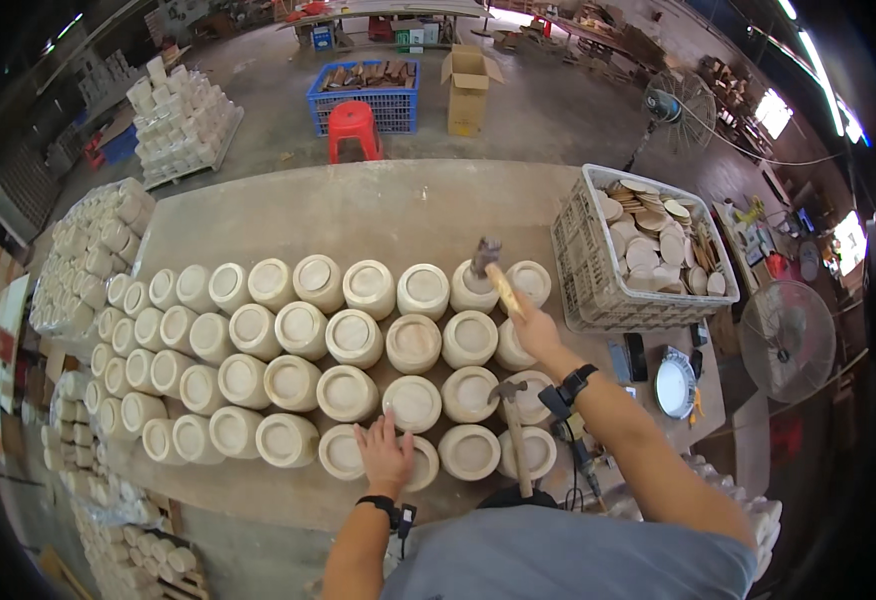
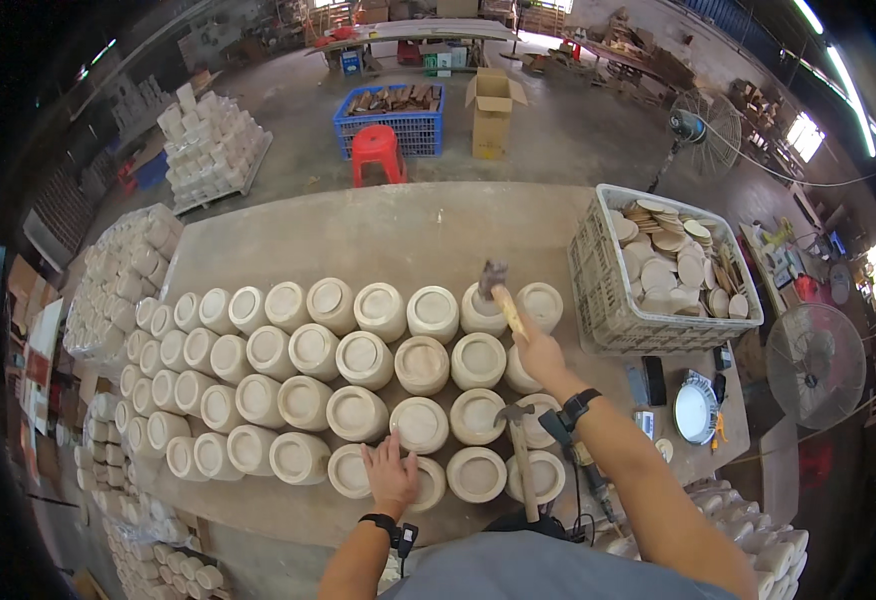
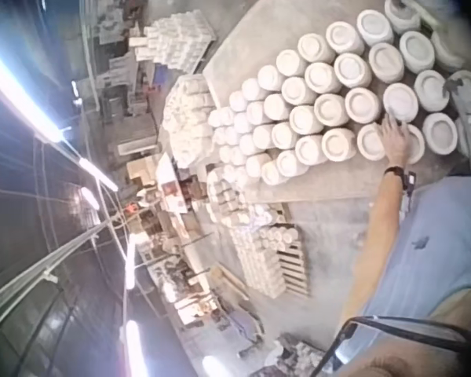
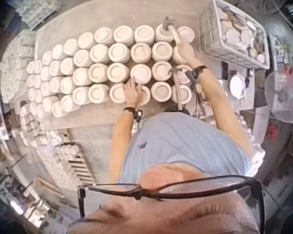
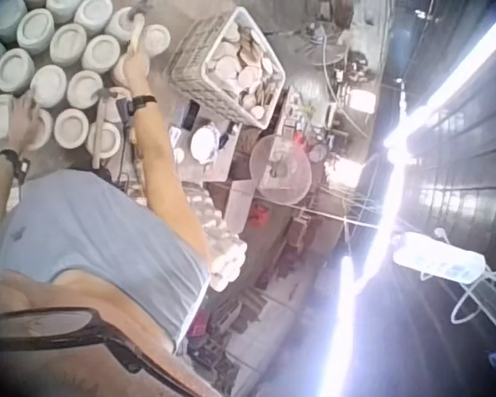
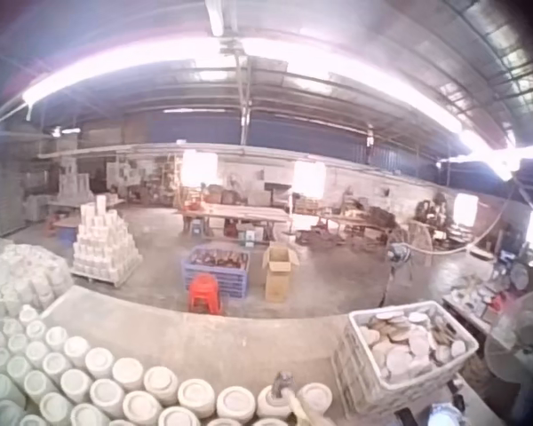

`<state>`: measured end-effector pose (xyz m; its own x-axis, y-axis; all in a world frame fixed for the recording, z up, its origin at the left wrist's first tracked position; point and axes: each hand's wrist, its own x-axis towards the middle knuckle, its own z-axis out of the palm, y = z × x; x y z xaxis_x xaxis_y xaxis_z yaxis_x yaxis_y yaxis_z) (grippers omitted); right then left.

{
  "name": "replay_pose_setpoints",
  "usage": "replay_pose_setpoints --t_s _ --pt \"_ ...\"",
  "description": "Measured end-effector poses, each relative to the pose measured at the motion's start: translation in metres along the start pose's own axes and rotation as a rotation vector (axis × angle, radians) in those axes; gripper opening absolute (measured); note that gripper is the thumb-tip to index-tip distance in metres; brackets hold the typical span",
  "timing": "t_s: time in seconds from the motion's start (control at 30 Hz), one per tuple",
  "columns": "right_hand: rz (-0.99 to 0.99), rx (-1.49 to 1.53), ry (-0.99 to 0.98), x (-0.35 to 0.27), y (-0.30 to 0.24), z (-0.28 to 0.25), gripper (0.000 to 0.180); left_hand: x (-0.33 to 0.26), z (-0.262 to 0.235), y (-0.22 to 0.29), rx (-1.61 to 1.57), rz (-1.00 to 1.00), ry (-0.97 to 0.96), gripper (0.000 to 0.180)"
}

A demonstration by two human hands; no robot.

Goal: Tapping circular parts into cylindrical bases using a wooden hammer on a factory workbench.

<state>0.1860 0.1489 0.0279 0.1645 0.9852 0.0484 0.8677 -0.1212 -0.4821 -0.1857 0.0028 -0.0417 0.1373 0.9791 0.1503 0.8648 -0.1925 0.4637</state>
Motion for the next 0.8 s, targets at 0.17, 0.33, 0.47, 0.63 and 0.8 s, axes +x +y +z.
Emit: replay_pose_setpoints --t_s 0.17,0.33,0.47,0.63,0.8 --pt "-0.081 0.208 0.434 0.001 -0.048 -0.018 0.065 -0.002 -0.006 0.004 -0.019 -0.011 -0.002 0.067" --pt "0.035 0.017 0.119 -0.012 -0.008 0.03 0.065 -0.001 -0.004 0.002 -0.002 -0.02 -0.015 0.067" --pt "0.077 -0.019 -0.089 0.002 0.006 0.022 0.066 0.0 -0.003 0.005 -0.011 -0.009 0.004 0.065" --pt "0.066 0.114 0.155 0.002 -0.047 -0.011 0.069 0.0 -0.005 0.001 -0.013 -0.002 0.02 0.064" --pt "0.075 0.052 0.173 -0.008 -0.018 0.02 0.068 0.001 -0.007 0.003 -0.025 -0.012 0.0 0.065"
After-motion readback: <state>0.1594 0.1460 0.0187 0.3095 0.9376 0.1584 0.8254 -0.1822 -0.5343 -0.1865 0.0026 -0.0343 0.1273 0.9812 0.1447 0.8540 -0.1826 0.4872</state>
